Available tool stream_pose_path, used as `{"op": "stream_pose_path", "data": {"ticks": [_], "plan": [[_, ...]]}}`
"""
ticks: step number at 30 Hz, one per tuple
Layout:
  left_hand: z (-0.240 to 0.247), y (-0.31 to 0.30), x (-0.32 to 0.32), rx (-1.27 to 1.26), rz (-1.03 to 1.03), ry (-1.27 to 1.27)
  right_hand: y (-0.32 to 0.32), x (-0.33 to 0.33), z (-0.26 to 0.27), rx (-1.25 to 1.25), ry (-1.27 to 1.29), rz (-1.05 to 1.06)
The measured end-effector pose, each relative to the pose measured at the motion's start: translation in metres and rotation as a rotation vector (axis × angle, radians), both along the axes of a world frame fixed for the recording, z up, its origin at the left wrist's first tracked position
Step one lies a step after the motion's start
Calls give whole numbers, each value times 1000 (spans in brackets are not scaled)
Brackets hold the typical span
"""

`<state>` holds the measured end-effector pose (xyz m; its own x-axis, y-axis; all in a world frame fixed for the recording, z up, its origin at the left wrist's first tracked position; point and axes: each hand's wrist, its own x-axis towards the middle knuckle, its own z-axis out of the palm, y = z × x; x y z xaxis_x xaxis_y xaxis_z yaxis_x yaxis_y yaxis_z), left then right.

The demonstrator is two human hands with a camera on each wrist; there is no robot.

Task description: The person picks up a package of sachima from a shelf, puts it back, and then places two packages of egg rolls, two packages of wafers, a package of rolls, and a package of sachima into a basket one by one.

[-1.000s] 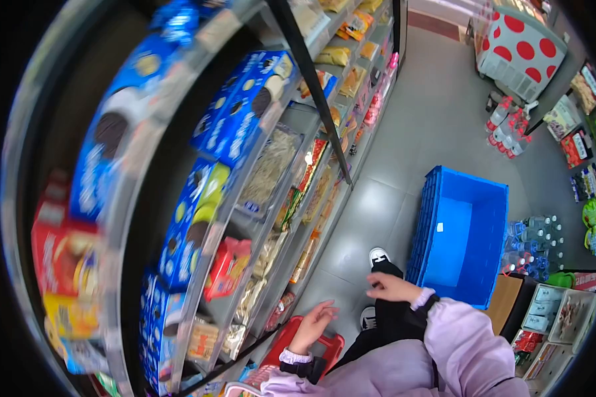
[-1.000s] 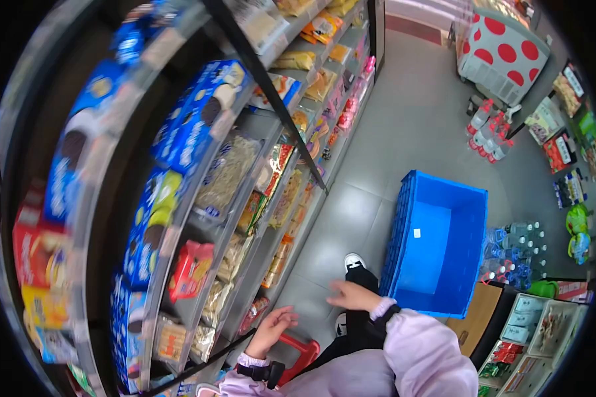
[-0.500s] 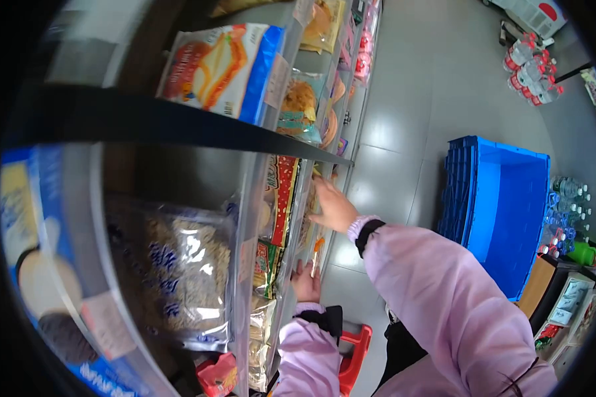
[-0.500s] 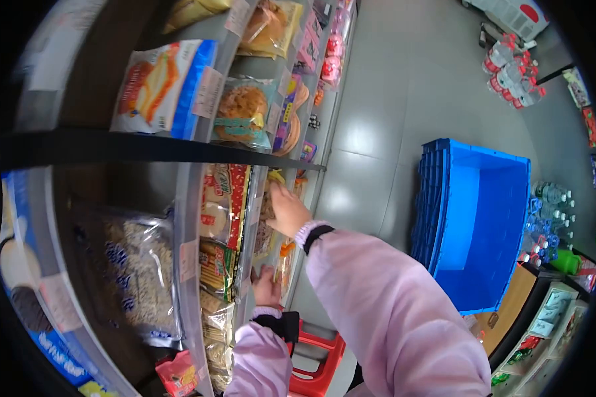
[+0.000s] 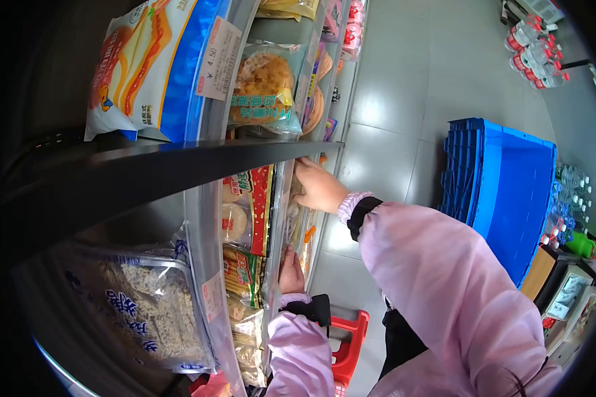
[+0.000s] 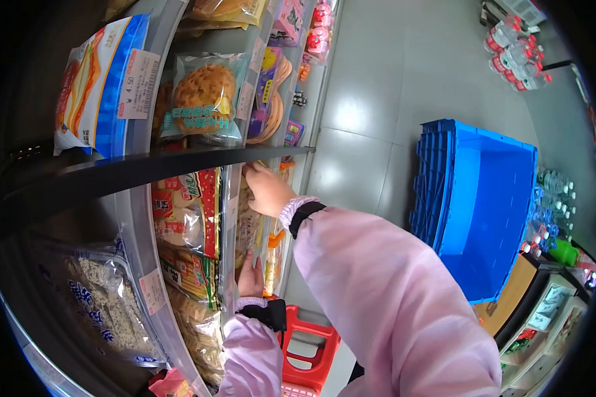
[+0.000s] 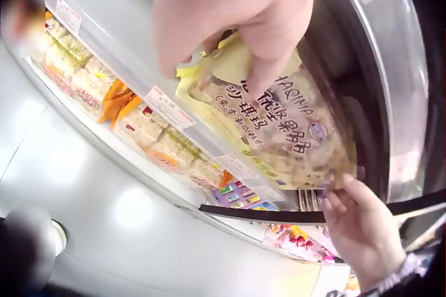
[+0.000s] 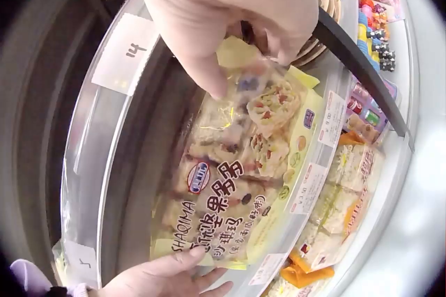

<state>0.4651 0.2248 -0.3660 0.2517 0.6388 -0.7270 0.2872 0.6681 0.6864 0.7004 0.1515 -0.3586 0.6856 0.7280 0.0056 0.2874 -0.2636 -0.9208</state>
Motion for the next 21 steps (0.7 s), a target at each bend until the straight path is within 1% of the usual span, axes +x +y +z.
{"op": "stream_pose_path", "data": {"ticks": [2, 3, 4, 6, 8, 9, 10, 12, 13, 15, 17, 18, 19, 21], "plan": [[-18, 3, -15, -45, 13, -31, -8, -1, 4, -39, 122, 19], [-15, 1, -13, -68, 20, -48, -13, -2, 4, -60, 181, 29], [-12, -3, -12, -12, -18, -21, -19, -3, 0, 31, 165, 12], [-1, -16, -5, 100, -98, 35, -30, -8, -1, 95, 250, -11], [5, -28, -2, 234, -168, 17, -43, -12, 4, 134, 300, -18], [8, -34, -1, 301, -204, 9, -49, -14, 4, 139, 364, -6], [12, -42, 3, 359, -162, -34, -55, -17, 4, 145, 428, 6], [12, -50, -4, 395, -152, -18, -66, -21, 13, 168, 536, 21], [13, -54, -8, 412, -146, -8, -72, -25, 16, 202, 533, 3], [22, -67, -17, 451, -202, 13, -88, -33, 24, 271, 529, -31], [35, -90, -25, 484, -219, 4, -118, -45, 43, 213, 594, -56], [33, -100, -34, 417, -188, -85, -136, -53, 51, 177, 618, -74], [36, -113, -49, 393, -242, -84, -154, -63, 61, 142, 636, -93], [66, -142, -63, 289, -250, -77, -194, -88, 83, 69, 646, -117]]}}
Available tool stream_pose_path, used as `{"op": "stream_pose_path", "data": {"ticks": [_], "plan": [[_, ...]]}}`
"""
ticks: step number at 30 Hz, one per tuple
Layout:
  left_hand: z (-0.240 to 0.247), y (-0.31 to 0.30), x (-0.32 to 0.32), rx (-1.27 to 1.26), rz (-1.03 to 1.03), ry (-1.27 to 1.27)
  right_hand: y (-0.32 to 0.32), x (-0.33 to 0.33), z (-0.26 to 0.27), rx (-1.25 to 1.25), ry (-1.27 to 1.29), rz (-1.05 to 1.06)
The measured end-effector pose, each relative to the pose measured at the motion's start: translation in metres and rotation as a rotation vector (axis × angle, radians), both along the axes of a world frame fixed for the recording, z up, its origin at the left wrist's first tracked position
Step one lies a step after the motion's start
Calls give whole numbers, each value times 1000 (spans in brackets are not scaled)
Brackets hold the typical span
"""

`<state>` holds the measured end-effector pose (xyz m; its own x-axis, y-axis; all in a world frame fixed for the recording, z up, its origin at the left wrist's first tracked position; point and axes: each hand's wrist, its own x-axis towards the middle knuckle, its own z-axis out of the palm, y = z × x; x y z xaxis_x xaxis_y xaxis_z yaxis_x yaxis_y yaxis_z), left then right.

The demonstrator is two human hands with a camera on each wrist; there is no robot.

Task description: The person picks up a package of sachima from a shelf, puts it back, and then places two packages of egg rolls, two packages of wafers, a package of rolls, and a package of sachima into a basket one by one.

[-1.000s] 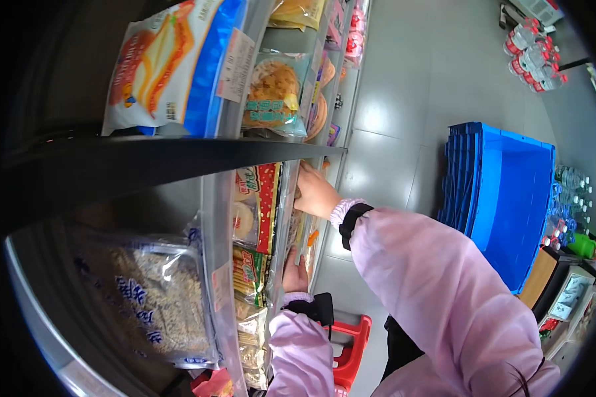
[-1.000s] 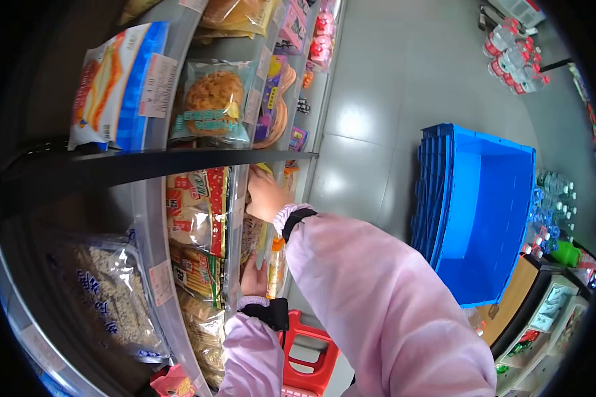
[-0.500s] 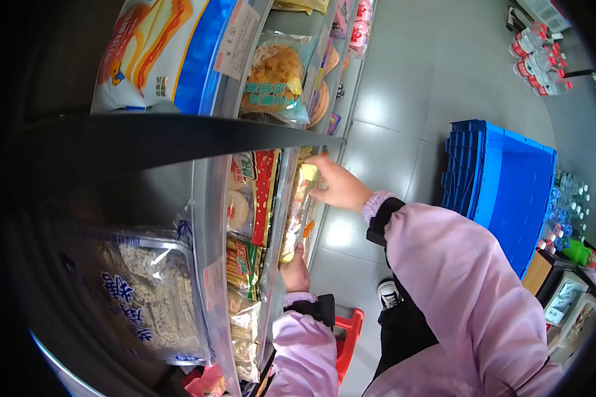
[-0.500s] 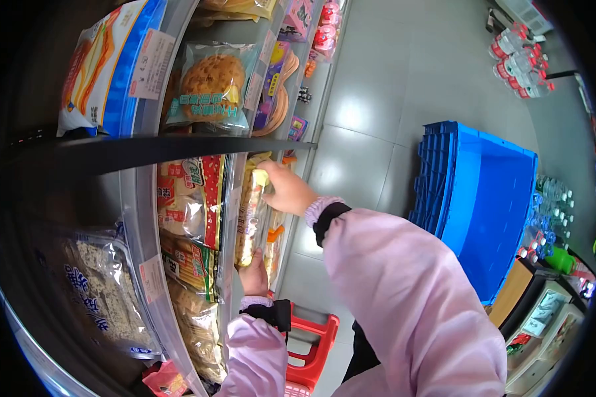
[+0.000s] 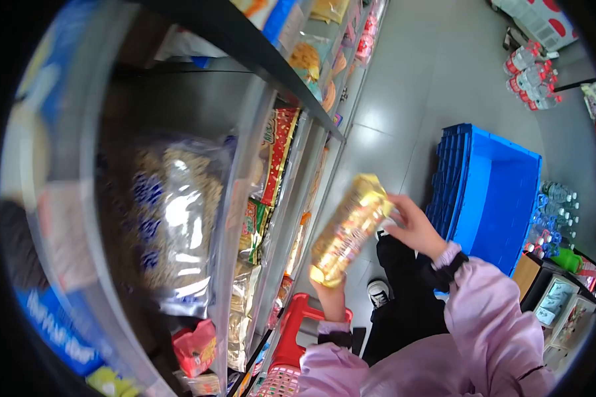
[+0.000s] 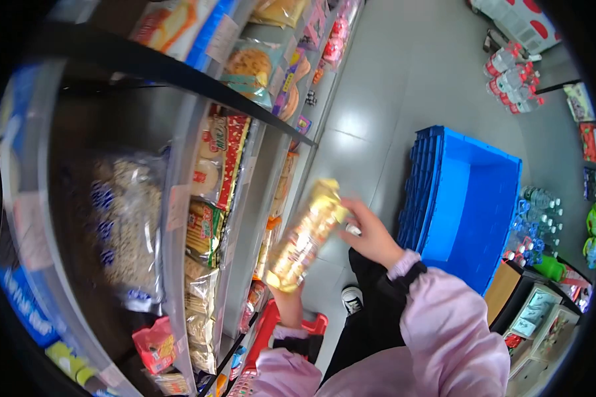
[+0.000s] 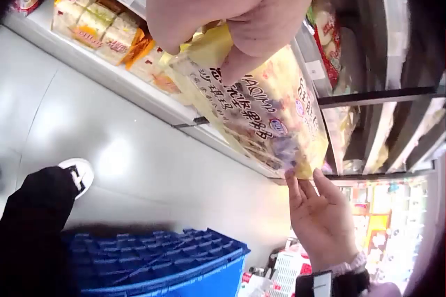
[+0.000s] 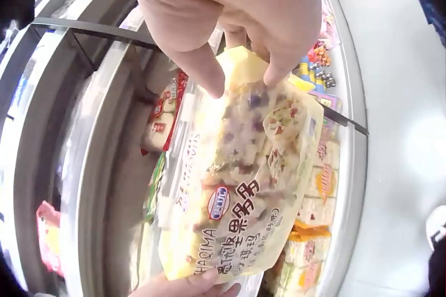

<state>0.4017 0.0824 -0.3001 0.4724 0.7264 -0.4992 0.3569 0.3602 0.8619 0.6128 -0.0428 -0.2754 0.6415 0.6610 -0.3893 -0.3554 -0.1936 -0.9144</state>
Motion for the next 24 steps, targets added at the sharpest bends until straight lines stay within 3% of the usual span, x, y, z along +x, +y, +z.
{"op": "stream_pose_path", "data": {"ticks": [3, 8, 9, 14, 19, 24], "plan": [[40, -34, -40, 3, -164, -41, -53, -45, 42, 9, 74, -32], [129, -65, -105, -56, -104, -218, -110, -118, 119, 108, 104, -43], [144, -67, -127, -38, -131, -145, -116, -137, 134, 123, 90, -44], [227, -79, -206, 251, -192, -128, -136, -219, 202, 246, 8, -9], [280, -102, -308, 354, -83, -156, -146, -309, 265, 362, -2, 24], [316, -131, -374, 498, -64, -126, -169, -353, 306, 411, -77, 151]]}}
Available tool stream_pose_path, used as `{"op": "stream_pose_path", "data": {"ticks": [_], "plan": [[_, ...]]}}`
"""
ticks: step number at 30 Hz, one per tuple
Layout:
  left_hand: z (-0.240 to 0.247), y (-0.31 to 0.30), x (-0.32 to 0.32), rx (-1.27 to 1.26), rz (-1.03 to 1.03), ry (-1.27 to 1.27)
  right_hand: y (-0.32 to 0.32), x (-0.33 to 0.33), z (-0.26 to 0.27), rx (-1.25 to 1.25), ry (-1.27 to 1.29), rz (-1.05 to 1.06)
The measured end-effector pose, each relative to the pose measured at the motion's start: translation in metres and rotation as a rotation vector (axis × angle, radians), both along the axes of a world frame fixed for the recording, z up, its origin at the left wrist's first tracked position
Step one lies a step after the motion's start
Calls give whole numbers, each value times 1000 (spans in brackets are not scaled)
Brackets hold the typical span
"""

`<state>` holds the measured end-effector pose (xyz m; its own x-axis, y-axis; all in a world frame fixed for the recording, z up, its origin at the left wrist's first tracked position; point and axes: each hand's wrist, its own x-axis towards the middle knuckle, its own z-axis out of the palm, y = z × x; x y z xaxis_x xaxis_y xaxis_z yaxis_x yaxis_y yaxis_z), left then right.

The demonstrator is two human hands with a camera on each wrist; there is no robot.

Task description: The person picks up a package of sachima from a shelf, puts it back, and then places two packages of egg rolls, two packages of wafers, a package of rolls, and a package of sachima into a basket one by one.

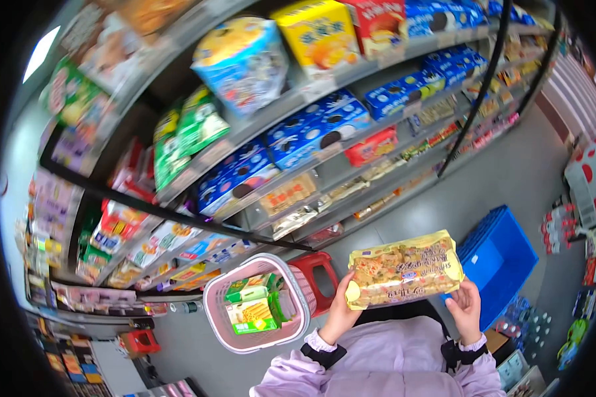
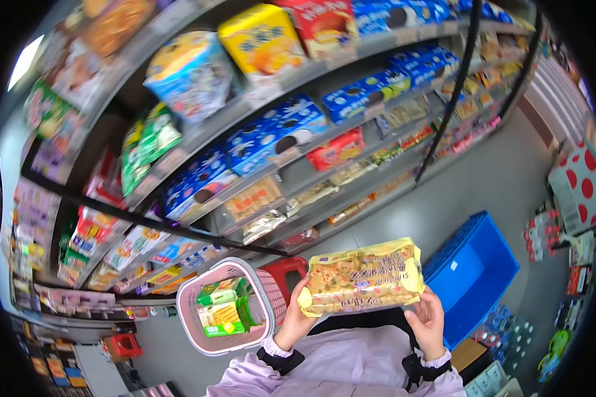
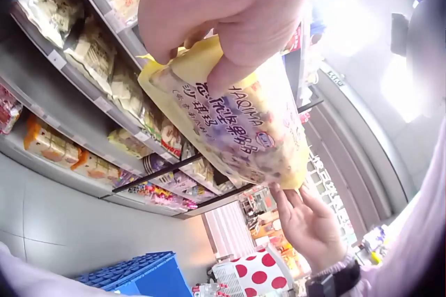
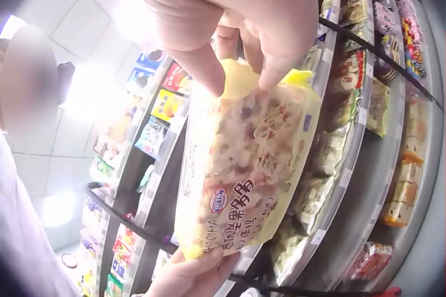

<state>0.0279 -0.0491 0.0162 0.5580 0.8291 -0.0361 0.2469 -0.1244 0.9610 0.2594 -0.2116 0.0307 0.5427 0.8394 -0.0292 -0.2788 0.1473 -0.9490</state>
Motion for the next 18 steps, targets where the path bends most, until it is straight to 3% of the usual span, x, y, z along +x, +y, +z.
{"op": "stream_pose_path", "data": {"ticks": [9, 14, 18], "plan": [[43, -65, -88, -40, 47, -71, -44, -60, 54, -69, -102, 179], [22, -127, -124, -14, 32, 120, -82, -87, 49, -225, -63, 154], [35, -170, -148, -170, -3, 266, -111, -103, 37, -342, -23, 171]]}}
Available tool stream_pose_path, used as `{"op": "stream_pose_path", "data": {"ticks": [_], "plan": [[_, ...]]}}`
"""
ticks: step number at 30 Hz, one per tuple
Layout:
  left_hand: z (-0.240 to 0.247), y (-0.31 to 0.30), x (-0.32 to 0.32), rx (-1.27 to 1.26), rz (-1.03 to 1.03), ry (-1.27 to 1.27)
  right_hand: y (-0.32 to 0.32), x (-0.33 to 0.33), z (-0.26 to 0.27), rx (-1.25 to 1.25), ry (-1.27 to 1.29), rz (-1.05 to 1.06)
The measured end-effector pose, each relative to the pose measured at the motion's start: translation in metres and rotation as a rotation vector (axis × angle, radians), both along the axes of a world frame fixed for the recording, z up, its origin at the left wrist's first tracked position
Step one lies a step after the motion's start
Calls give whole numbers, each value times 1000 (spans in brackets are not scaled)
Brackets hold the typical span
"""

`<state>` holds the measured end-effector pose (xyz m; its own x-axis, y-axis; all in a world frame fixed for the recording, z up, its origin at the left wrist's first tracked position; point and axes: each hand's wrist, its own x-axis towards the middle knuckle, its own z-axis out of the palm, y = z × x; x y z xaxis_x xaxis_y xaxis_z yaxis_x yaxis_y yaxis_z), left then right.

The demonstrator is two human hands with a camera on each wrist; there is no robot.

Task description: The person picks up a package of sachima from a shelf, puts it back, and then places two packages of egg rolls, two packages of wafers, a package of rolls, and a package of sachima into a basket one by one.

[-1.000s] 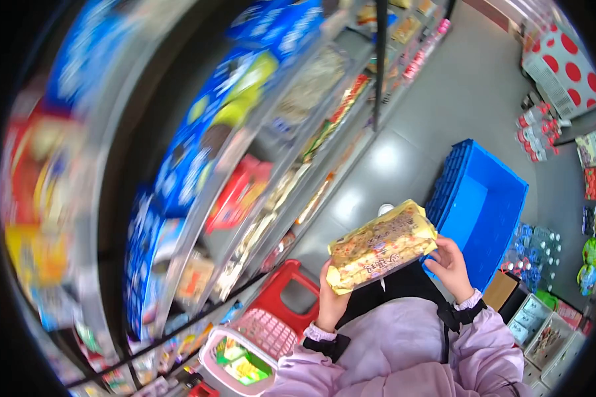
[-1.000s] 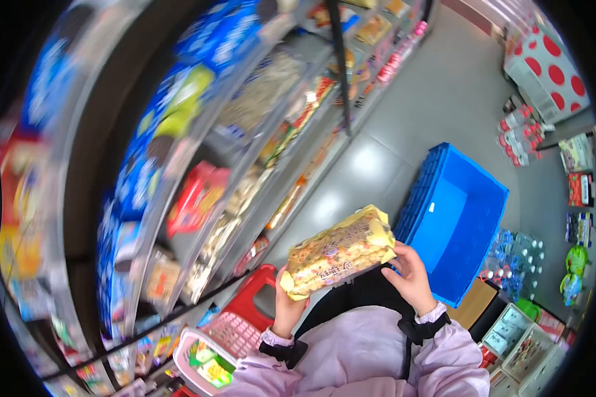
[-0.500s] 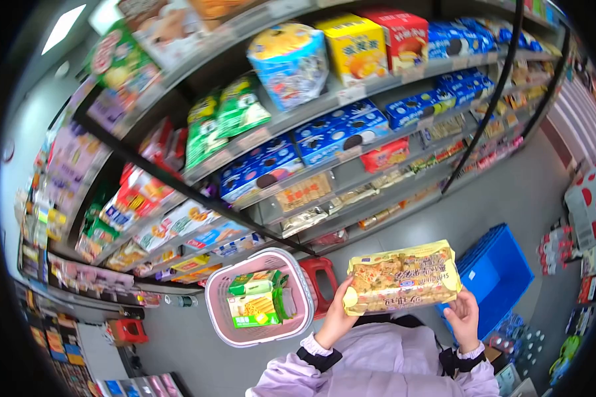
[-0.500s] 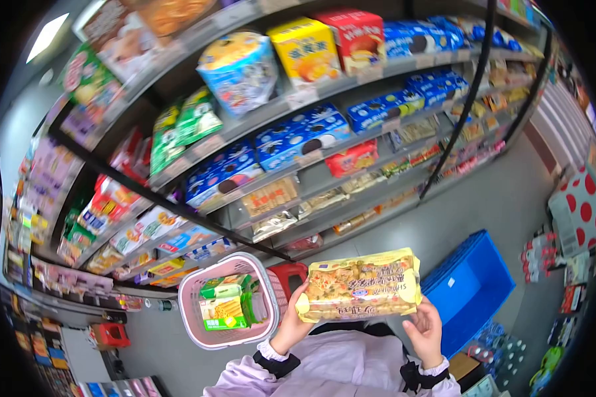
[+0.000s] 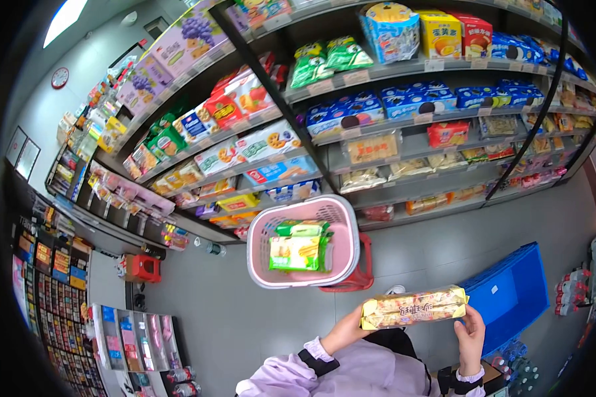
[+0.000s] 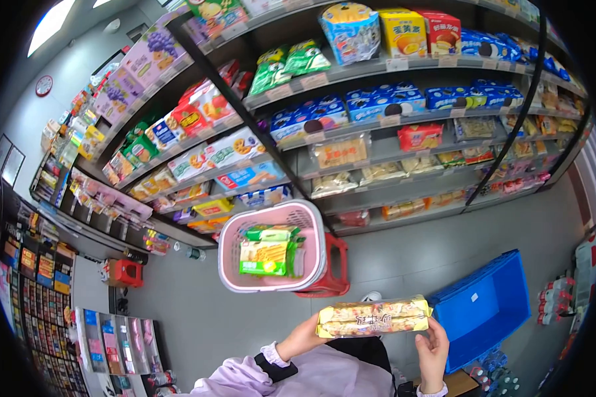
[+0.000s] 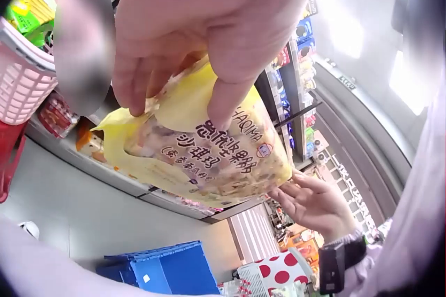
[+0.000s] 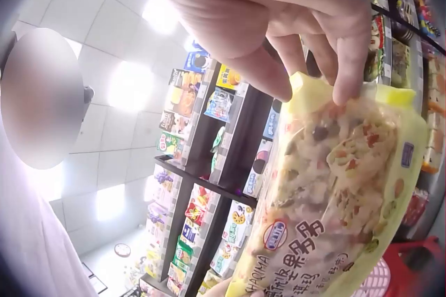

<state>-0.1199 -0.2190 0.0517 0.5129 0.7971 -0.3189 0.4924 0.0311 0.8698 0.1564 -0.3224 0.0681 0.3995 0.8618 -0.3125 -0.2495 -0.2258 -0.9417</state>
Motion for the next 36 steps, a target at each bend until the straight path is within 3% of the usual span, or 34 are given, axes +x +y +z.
{"op": "stream_pose_path", "data": {"ticks": [2, 7, 10, 16, 22, 26, 31, 36], "plan": [[17, -13, -14, -50, 8, 94, -7, -10, -4, -10, 18, 66], [-14, -36, -68, 34, 95, -90, 2, -49, 17, -12, -82, 208], [-6, -34, -105, 42, 146, -120, 13, -81, 24, 9, -211, 283], [-9, -47, -225, -16, 331, -179, 46, -197, 39, 88, -300, 477], [17, -70, -393, -30, 555, -173, 77, -371, 21, 94, -149, 708], [15, -78, -487, 18, 683, -19, 101, -475, -1, 106, -10, 811], [12, -55, -568, 23, 657, -21, 120, -547, -12, 129, -47, 876], [6, -13, -623, 11, 560, 67, 150, -592, -28, 42, 127, 874]]}}
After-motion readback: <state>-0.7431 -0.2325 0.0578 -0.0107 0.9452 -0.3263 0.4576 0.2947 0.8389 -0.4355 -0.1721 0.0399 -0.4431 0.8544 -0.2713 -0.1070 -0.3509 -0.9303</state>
